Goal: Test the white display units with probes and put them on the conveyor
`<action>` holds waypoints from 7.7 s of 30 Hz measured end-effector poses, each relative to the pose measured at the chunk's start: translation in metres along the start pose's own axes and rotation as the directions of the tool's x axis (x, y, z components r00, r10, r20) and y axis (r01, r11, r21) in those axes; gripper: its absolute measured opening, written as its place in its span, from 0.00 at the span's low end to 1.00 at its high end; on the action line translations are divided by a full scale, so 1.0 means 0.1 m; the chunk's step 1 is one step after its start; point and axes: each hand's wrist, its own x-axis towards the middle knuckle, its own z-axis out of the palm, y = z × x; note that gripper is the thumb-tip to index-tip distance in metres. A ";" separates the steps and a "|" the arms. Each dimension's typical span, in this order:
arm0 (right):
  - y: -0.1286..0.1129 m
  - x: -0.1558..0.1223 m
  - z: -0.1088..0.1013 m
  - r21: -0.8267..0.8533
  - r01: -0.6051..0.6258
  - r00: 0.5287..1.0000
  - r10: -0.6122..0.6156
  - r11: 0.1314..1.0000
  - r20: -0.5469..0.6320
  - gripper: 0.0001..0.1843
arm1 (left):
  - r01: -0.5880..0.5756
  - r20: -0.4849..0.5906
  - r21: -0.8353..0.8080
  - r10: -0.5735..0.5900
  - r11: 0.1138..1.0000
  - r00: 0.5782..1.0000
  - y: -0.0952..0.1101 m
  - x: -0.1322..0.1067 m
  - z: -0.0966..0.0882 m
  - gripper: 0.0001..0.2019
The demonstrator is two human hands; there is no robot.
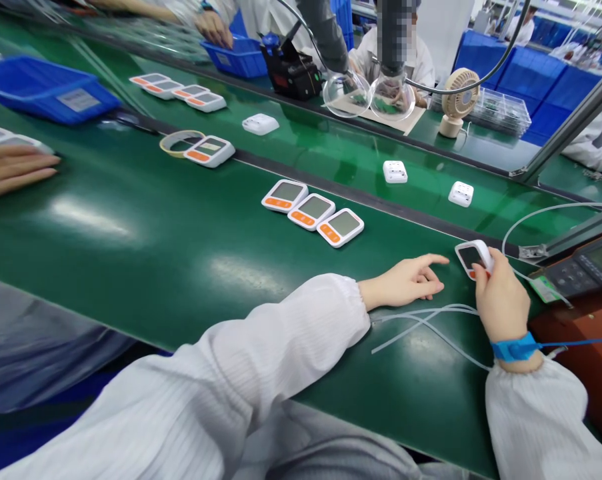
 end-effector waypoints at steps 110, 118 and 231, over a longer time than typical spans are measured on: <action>-0.34 -0.20 -0.05 0.644 0.357 0.928 -0.336 0.676 -0.162 0.09 | -0.142 -0.196 -0.159 0.109 0.977 0.974 0.10 -0.16 0.15 0.33; -0.36 -0.21 -0.06 0.664 0.363 0.924 -0.343 0.654 -0.168 0.08 | -0.148 -0.166 -0.123 0.126 0.981 0.978 0.10 -0.16 0.15 0.31; -0.25 -0.25 0.11 0.668 0.023 0.981 -0.146 0.744 0.130 0.28 | -0.057 0.015 -0.242 0.062 0.969 0.998 -0.05 -0.06 -0.05 0.41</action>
